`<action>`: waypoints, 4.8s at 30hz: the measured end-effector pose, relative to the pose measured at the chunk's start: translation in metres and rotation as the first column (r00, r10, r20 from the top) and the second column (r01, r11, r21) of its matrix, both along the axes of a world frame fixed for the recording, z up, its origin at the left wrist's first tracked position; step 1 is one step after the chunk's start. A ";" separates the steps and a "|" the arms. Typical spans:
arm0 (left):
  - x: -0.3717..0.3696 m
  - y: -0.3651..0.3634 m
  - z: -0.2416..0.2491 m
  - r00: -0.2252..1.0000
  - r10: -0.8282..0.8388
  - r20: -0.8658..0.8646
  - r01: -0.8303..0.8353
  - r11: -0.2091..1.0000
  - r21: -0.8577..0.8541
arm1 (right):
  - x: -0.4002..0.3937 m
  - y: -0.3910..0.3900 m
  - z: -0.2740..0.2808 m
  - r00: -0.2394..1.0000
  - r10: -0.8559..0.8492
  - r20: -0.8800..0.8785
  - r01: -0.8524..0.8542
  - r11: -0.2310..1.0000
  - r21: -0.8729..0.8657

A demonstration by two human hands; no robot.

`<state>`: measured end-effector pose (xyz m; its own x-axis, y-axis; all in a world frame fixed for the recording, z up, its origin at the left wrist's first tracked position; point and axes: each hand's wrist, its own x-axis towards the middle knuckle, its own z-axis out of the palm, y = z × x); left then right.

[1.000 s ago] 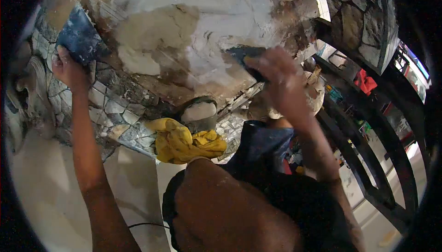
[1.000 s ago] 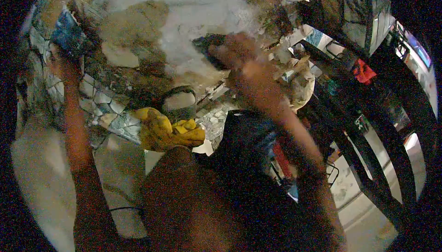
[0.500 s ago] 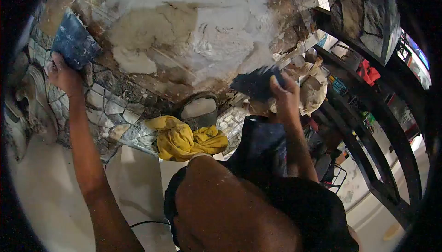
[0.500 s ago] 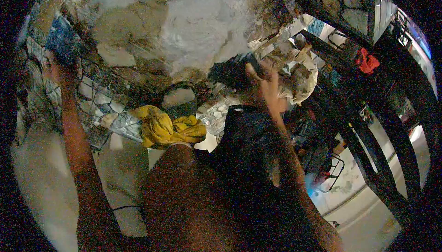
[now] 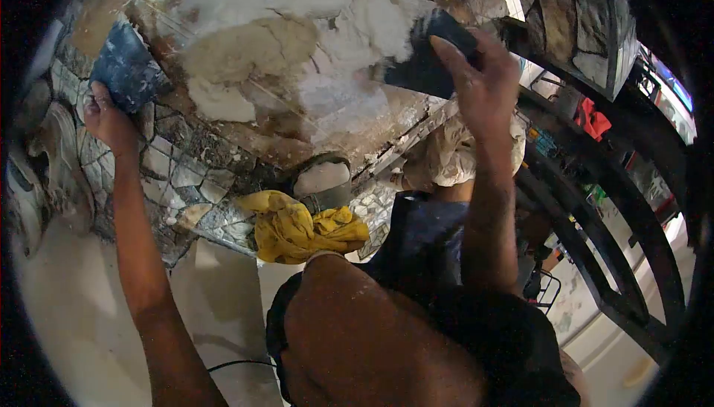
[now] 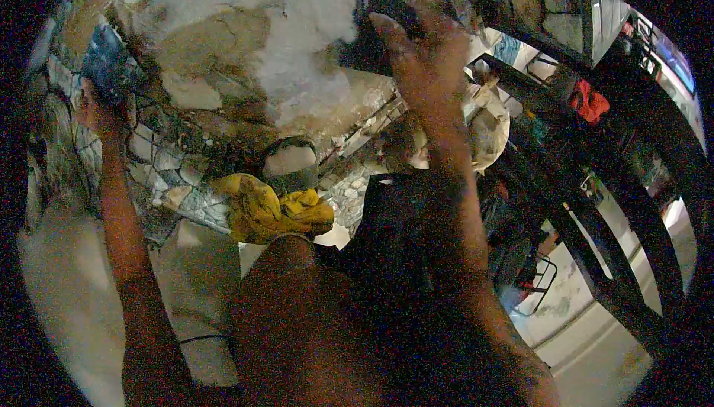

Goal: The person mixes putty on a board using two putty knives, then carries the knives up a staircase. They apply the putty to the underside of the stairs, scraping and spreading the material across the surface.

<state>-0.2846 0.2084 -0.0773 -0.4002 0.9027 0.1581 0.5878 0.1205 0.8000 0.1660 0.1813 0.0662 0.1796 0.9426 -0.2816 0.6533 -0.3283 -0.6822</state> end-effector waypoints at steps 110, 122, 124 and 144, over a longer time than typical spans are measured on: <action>0.021 0.001 0.009 0.905 0.227 0.359 -0.210 0.974 -0.087 | -0.030 0.007 -0.031 0.417 0.727 0.545 -0.810 0.570 -0.140; -0.002 -0.001 -0.011 0.982 0.088 0.165 -0.090 0.996 0.006 | -0.013 0.007 -0.032 0.499 0.668 0.552 -0.781 0.622 -0.047; 0.006 0.000 -0.003 0.999 0.052 -0.013 -0.051 0.996 0.073 | -0.009 0.013 -0.030 0.492 0.678 0.546 -0.808 0.589 -0.003; 0.000 -0.003 -0.011 1.000 0.020 0.005 -0.020 1.000 -0.005 | -0.011 0.023 -0.024 0.442 0.690 0.573 -0.711 0.659 -0.245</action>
<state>-0.2846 0.2050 -0.0881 -0.4192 0.8952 0.1516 0.5811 0.1362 0.8024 0.1551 0.2045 0.0423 -0.4372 0.8291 -0.3486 0.8951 0.4388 -0.0790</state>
